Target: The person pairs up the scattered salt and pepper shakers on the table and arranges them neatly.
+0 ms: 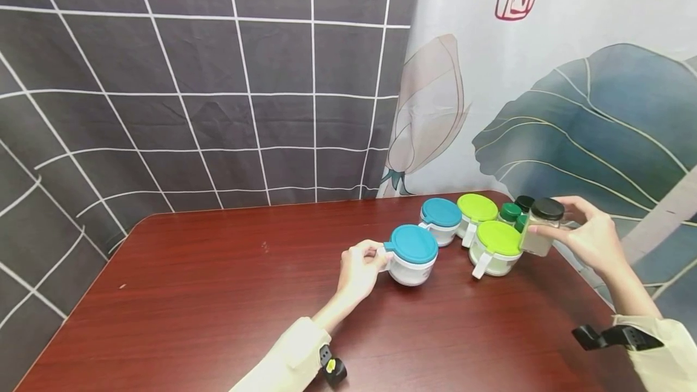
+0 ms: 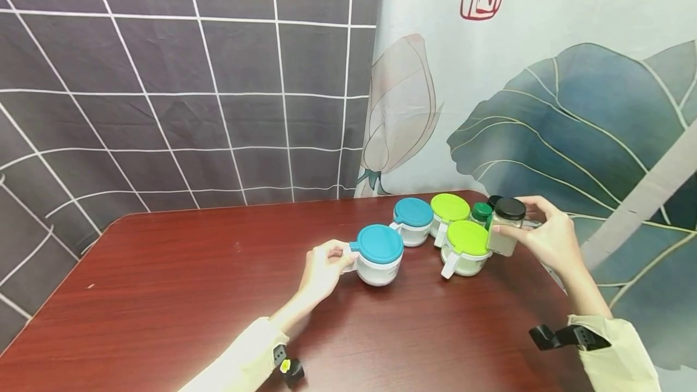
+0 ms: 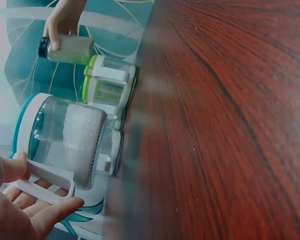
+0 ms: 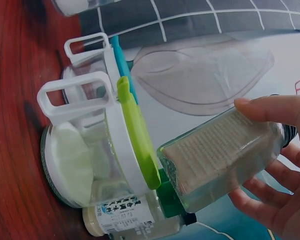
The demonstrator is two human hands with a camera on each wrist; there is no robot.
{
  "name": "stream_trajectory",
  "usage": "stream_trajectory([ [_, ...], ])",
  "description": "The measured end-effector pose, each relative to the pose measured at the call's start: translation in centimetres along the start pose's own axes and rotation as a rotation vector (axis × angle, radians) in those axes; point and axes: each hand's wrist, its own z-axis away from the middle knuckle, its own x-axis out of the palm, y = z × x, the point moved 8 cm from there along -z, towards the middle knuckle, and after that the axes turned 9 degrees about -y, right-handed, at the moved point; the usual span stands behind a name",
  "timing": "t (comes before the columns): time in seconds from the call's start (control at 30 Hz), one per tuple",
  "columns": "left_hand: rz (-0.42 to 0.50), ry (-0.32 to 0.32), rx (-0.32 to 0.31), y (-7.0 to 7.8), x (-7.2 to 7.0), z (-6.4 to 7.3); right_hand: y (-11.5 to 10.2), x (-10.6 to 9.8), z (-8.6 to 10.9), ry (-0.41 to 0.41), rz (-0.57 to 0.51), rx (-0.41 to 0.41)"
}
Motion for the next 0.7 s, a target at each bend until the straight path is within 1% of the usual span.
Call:
stream_trajectory([
  [0.13, -0.005, 0.004, 0.003, 0.0, -0.3, 0.0, -0.3, 0.1, -0.1, 0.004, 0.002, 0.01],
  [0.27, -0.017, 0.012, 0.009, 0.0, -0.6, 0.1, -0.7, 0.2, -0.2, 0.008, -0.003, 0.002],
  [0.5, -0.014, 0.018, 0.007, -0.1, -1.2, 0.2, -1.6, 0.6, -0.3, -0.011, -0.003, 0.0],
  [0.7, -0.039, 0.035, 0.004, -0.1, -1.7, 0.3, -2.4, 0.9, -0.4, -0.018, -0.021, -0.02],
])
